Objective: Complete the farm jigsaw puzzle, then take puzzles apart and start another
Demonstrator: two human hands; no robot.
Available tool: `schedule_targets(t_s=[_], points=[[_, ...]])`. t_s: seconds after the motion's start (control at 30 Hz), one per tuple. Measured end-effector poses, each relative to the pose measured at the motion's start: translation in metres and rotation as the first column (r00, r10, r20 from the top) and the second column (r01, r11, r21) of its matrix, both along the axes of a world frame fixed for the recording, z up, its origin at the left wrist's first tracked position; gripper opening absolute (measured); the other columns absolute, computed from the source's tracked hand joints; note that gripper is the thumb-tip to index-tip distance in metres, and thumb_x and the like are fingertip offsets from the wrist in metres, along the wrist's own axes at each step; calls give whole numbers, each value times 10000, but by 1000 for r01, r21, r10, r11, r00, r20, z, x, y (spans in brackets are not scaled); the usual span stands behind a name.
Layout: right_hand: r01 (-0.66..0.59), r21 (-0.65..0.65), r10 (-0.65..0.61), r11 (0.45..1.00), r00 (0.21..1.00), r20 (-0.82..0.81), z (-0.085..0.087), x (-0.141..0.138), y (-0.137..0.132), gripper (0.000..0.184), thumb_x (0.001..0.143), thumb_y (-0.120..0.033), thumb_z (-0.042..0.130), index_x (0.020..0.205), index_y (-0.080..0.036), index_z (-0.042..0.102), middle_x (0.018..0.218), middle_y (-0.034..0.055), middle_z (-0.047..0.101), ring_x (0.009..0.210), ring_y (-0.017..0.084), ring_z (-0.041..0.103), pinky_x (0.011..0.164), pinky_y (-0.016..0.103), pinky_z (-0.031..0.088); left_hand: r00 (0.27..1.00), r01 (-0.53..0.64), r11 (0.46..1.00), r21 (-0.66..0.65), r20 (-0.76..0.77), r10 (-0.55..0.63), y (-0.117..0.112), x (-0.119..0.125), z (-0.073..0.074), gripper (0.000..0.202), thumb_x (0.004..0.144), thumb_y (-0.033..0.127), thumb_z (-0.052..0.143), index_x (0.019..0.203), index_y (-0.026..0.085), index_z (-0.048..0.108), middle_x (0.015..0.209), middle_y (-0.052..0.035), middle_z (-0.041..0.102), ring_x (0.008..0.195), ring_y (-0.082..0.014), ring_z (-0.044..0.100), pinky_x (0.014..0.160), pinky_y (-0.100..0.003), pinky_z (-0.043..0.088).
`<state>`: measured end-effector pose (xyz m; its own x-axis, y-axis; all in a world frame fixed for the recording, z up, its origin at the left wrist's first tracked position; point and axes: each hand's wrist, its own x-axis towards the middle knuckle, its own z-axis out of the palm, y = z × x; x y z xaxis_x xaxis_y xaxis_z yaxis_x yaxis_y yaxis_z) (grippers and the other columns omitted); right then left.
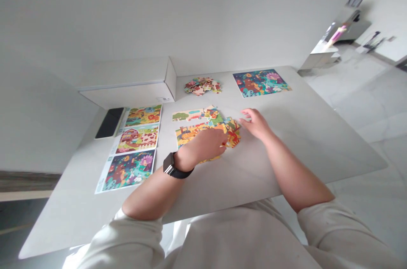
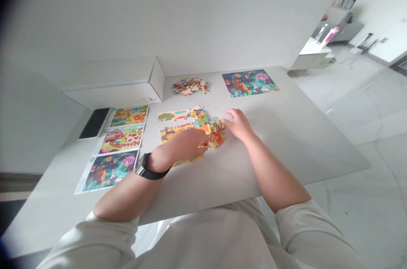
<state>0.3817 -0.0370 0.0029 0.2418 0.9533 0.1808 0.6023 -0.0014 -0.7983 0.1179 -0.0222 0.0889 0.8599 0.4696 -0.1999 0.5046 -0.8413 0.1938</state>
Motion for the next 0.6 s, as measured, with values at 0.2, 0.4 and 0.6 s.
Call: schedule_targets(t_s=[0.2, 0.4, 0.6], points=[[-119, -6, 117, 993, 961, 250, 0, -10, -7, 166, 991, -321, 675, 1092, -245, 782, 1043, 74, 759, 917, 223, 730, 906, 376, 600, 949, -124, 991, -59, 285, 136, 29, -21, 18, 202, 1014, 288, 603, 1034, 263, 803, 1040, -24, 819, 948, -221, 746, 825, -306, 523], [-154, 35, 122, 988, 886, 448, -10, -24, 3, 366, 1017, -280, 643, 1364, -222, 743, 1345, 160, 731, 1268, 321, 673, 1163, 492, 515, 865, -409, 895, 177, 387, 318, 47, -15, -8, 277, 1054, 288, 579, 1213, 235, 798, 1230, -105, 796, 1130, -284, 733, 951, -373, 549], [-225, -146, 268, 963, 804, 531, -11, -30, 8, 383, 1021, -369, 675, 1379, -261, 759, 1521, 125, 668, 1409, 326, 601, 1240, 504, 450, 938, -333, 939, 90, 132, 320, 52, -13, -24, 306, 997, 334, 681, 1283, 296, 785, 1272, -62, 800, 1150, -282, 741, 985, -372, 574]])
